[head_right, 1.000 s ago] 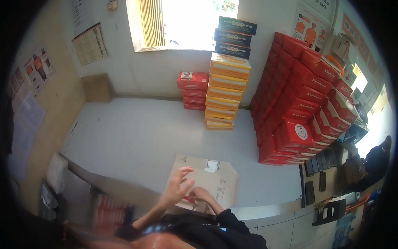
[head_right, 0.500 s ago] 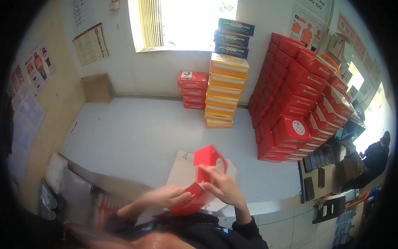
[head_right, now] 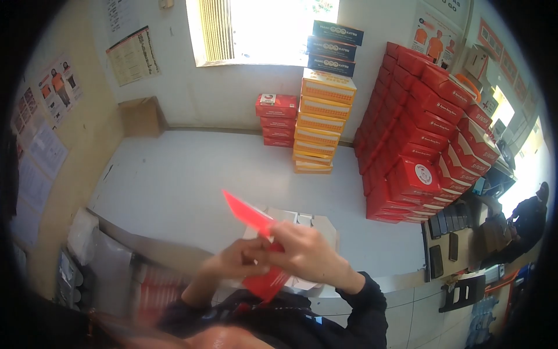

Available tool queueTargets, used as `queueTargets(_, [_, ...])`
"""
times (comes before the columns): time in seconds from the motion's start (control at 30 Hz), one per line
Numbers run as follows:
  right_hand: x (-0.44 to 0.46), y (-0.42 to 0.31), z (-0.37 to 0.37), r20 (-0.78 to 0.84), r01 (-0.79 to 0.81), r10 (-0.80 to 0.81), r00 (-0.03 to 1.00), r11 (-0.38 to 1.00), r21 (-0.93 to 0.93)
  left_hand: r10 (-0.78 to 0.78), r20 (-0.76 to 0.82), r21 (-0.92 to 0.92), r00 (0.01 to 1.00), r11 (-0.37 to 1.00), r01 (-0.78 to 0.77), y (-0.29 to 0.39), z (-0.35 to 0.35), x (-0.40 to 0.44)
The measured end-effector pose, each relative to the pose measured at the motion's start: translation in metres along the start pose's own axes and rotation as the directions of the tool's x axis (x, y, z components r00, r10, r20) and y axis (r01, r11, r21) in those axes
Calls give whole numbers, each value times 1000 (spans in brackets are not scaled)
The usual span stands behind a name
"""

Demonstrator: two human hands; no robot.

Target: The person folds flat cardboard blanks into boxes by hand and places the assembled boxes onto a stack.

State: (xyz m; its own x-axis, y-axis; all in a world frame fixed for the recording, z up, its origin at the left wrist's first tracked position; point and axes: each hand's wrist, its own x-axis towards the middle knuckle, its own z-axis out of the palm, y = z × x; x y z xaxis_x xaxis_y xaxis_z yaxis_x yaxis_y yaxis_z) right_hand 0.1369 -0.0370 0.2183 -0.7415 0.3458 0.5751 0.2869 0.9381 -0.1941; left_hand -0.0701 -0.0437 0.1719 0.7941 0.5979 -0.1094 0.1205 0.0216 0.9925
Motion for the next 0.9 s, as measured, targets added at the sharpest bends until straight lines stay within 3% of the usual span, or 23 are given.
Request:
queueTargets(0.07, [-2,4,1,-286,-242,188,940,956,-167,174,-360,-298,917,909,-290,-17,7,12])
queueTargets(0.1, [-11,-4,-14,-250,-359,326,912,928,-99,122,-525,-361,842,864,-351,-8,9,12])
queueTargets(0.13, [-11,-5,-7,-245,-353,320,915,929,-107,186,-661,-370,727,762,-532,-11,7,18])
queueTargets(0.2, [-10,0,12,-200,71,-36,979,983,170,163,-723,-474,672,591,-653,-15,3,21])
queueTargets(0.23, [-14,6,12,-152,76,-69,986,996,41,163,-723,-470,672,597,-650,-14,5,21])
queueTargets(0.3, [-21,17,13,-423,-71,36,905,995,-68,236,-845,-257,480,608,-751,-13,12,26])
queueTargets(0.33, [-22,19,10,-539,-193,85,838,970,-147,237,-844,-257,481,609,-751,-14,16,29])
queueTargets(0.37, [-19,23,8,-620,-211,200,759,976,57,330,-876,15,351,746,-666,-17,20,31])
queueTargets(0.4, [-10,19,13,-619,-216,206,758,975,60,415,-885,269,210,826,-496,-20,24,33])
queueTargets(0.43, [0,13,22,-530,-253,220,819,967,10,499,-858,425,123,823,-378,-19,26,34])
queueTargets(0.47, [8,8,29,-434,-281,235,870,959,-45,561,-820,507,116,804,-311,-21,25,32])
queueTargets(0.53, [7,2,34,-404,-266,191,895,954,-139,634,-707,595,313,773,-222,-27,13,16])
queueTargets(0.57, [-1,1,35,-352,-229,185,918,970,-88,698,-602,706,388,692,-150,-33,11,15])
queueTargets(0.6, [-6,2,35,-292,-191,172,941,981,-37,687,-477,787,549,612,-83,-35,1,0])
queueTargets(0.67, [-4,4,43,-363,-215,188,913,976,-37,650,-255,944,716,328,38,-46,6,-4])
queueTargets(0.73, [0,13,47,-562,-251,229,795,967,39,616,-113,993,780,40,112,-52,11,-3])
queueTargets(0.8, [3,18,46,-542,-219,170,823,975,-26,602,20,938,798,-288,193,-58,12,-3])
queueTargets(0.83, [3,15,46,-451,-318,305,839,947,49,580,100,838,809,-487,245,-61,8,-4])
queueTargets(0.9, [-11,23,53,-266,-457,447,854,889,27,509,206,557,836,-763,328,-66,3,-5])
